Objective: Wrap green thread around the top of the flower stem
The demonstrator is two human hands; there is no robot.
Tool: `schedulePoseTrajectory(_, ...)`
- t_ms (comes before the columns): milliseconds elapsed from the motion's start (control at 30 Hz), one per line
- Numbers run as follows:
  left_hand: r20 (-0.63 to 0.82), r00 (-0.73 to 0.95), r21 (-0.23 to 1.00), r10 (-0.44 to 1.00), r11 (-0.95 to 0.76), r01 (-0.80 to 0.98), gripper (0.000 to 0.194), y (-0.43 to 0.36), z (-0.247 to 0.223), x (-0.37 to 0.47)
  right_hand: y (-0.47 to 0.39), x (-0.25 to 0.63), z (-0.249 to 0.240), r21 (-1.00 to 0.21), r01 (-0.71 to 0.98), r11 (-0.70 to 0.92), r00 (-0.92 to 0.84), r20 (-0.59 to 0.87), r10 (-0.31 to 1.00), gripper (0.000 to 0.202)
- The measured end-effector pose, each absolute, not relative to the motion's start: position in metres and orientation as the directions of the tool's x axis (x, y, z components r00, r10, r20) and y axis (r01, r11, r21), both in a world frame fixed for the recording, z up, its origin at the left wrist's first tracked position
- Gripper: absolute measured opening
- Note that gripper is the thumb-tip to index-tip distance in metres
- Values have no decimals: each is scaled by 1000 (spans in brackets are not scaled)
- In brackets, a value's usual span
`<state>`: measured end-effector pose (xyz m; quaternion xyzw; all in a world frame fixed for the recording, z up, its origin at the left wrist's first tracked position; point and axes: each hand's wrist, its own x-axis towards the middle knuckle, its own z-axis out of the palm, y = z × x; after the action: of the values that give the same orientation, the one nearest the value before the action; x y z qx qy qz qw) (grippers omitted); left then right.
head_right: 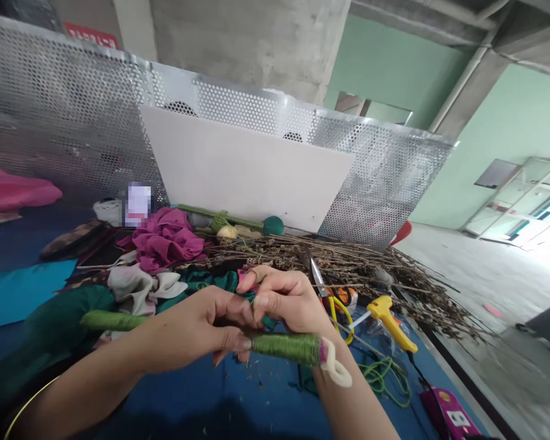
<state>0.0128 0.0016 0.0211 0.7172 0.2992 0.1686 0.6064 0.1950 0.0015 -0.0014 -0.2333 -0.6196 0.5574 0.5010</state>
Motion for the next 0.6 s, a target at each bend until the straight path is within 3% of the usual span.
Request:
schedulePoseTrajectory(267, -17, 739, 939, 673, -243, 243, 8, -11, 30, 9, -6, 211, 14, -921, -170, 352, -498, 388, 775, 24)
schedulePoseTrajectory(400, 56, 704, 816, 708, -439, 376, 7, -17, 31, 8, -14, 224, 25, -913, -35, 406, -454, 376, 808, 22)
schedulePoseTrajectory(500, 148, 697, 672, 702, -589, 450, 11, -17, 29, 8, -21, 229, 33, -810, 174, 559, -388, 465, 795, 15)
schedulePoseTrajectory(600, 239, 669, 562, 704, -662, 496, 17, -14, 25, 7, -30, 229, 38, -592, 451, 668, -333, 583, 741, 9)
